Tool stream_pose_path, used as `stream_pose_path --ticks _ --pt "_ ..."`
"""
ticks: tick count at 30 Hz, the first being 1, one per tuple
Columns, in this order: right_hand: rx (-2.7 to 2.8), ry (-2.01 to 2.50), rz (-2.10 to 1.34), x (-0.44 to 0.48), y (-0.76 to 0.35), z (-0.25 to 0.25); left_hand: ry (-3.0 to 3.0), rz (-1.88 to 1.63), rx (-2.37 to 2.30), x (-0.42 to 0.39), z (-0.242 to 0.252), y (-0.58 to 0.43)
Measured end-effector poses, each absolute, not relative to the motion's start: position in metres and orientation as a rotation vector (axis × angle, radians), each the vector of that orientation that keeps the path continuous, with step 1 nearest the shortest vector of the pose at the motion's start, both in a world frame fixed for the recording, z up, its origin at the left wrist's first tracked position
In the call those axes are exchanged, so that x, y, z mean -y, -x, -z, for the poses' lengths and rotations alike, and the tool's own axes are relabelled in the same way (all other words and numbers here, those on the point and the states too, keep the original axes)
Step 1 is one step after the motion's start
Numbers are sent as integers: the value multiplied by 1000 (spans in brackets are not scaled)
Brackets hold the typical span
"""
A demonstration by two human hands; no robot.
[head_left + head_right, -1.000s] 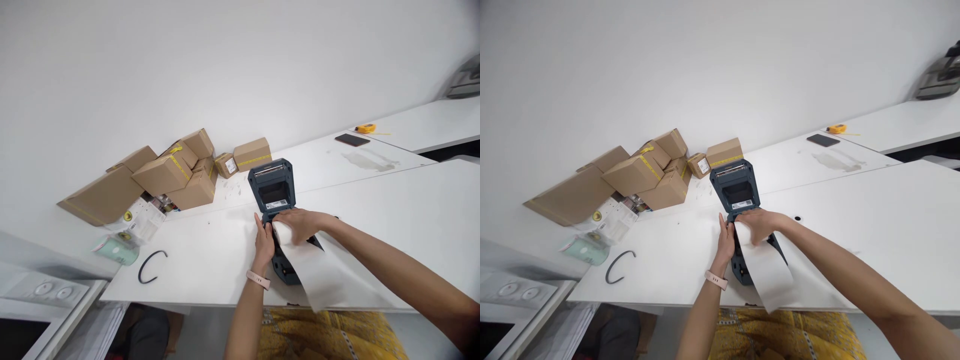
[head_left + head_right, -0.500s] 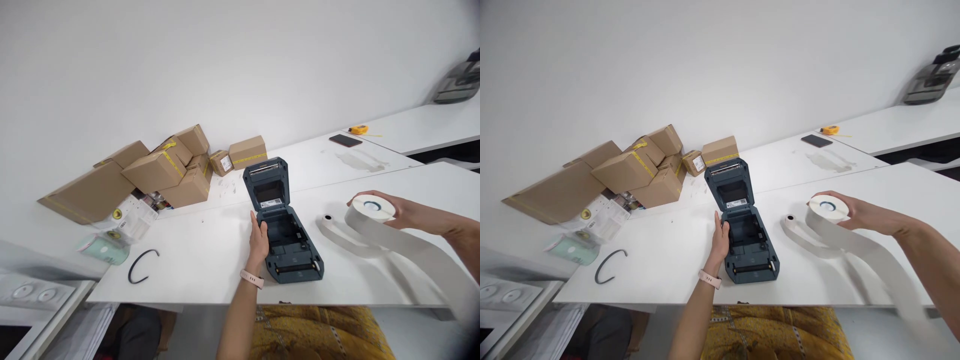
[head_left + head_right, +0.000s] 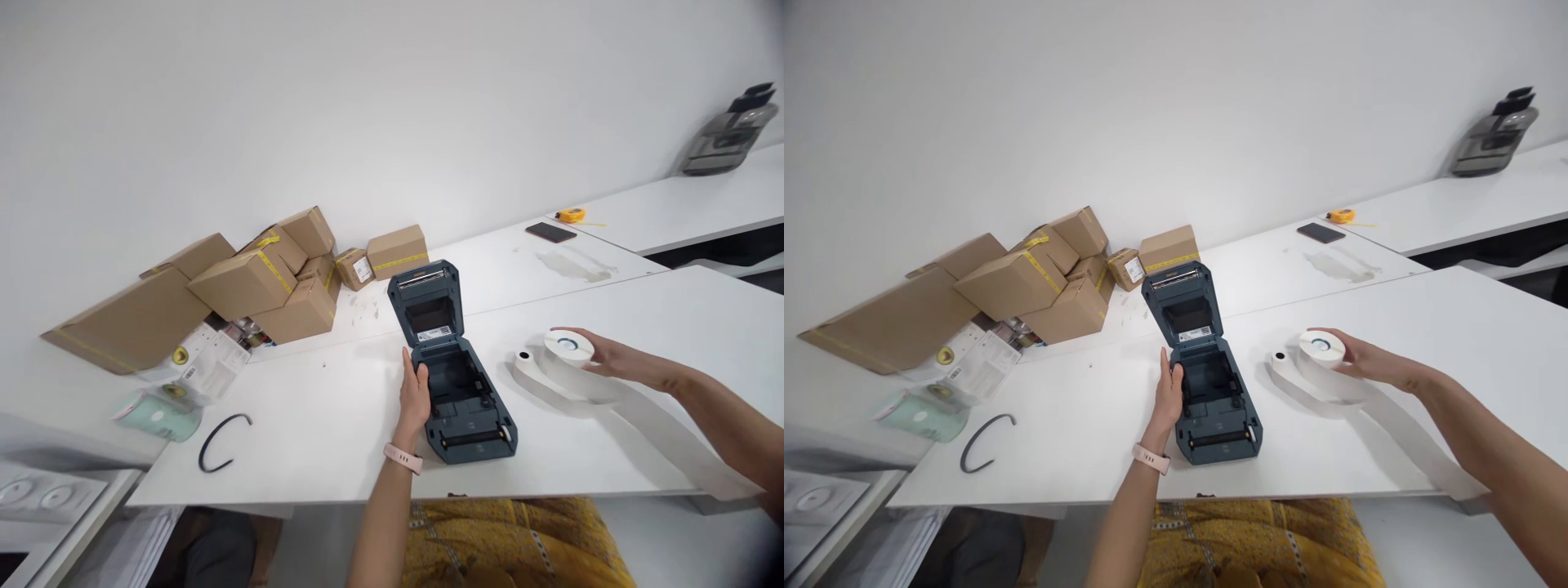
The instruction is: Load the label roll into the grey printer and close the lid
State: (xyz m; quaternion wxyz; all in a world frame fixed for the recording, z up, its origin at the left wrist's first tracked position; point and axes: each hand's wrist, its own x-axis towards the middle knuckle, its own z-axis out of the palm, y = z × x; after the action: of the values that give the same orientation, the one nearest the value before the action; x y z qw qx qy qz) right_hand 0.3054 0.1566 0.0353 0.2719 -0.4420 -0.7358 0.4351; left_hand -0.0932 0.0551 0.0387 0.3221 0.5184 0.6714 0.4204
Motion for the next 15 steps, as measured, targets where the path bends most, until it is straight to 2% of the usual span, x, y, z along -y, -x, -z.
stream_pose_path --ticks 5,8,12,15 --pt "2052 1257 -864 -172 -316 -67 -1365 -1093 -1777 -54 -43 92" --pt "2373 1232 -577 -174 -276 -79 -1378 -1093 -1775 -53 -44 93" --pt "2793 1185 -85 -177 -216 -72 -1389 -1081 -1783 -54 -40 95" --pt "2891 1168 35 -182 -197 -62 -1393 -1083 -1792 -55 -37 96"
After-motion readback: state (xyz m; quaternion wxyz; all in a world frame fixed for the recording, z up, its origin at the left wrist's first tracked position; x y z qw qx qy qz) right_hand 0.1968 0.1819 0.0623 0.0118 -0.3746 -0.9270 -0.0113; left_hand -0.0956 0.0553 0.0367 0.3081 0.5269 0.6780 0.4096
